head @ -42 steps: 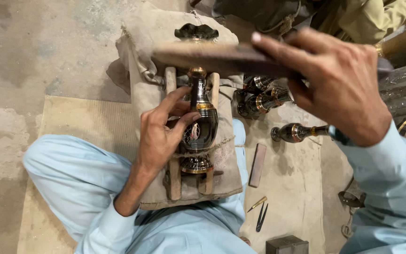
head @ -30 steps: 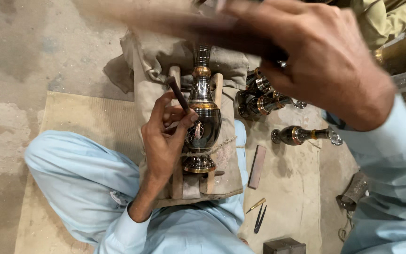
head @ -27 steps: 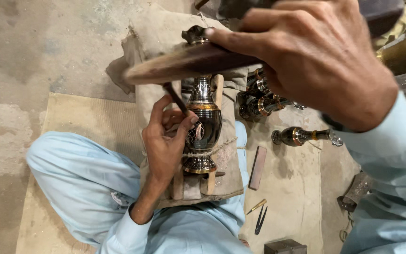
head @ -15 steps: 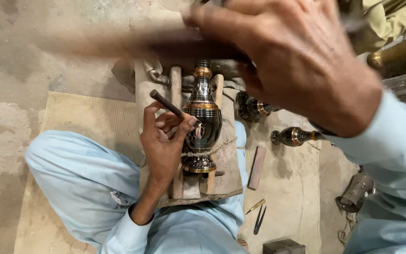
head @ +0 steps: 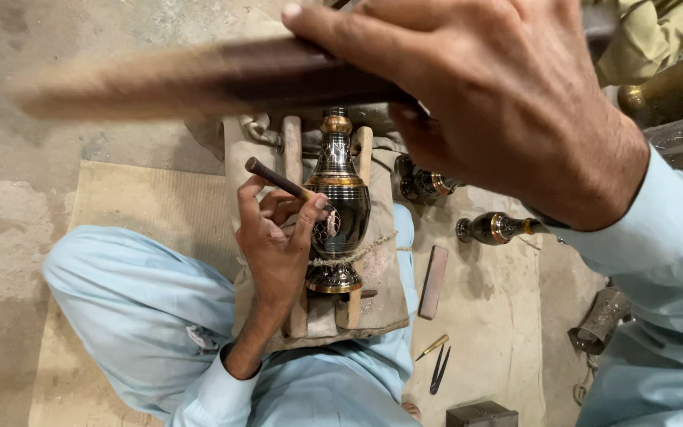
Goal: The person sits on the floor and uses a chisel and wooden mallet to engrave decorative patterns onto a silver-colored metal vase held in a padded wooden jig. The person repeatedly strikes the chisel to create intricate designs on the vase's surface.
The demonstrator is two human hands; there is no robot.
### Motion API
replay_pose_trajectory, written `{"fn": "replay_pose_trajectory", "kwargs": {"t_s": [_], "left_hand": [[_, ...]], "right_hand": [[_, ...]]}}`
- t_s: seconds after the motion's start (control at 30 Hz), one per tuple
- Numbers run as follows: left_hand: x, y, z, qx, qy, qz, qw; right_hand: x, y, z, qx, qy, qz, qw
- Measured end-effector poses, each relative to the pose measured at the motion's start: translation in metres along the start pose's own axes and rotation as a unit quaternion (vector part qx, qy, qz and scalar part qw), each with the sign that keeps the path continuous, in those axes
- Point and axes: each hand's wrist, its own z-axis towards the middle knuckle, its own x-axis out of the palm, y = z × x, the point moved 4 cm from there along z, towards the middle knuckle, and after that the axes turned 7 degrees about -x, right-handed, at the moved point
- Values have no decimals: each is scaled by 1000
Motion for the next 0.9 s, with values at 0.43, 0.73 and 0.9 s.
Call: {"fn": "replay_pose_trajectory", "kwargs": {"t_s": [0.43,0.73,0.9], "left_hand": [[1,-7,5,-25,7,16,1000],[2,-14,10,-23,5,87,996],[4,-17,8,3,16,120,993]], "right_hand": [[6,3,5,32,54,-16,998],[16,-3,-15,29,49,-72,996],[25,-5,-27,38,91,-38,994]]}}
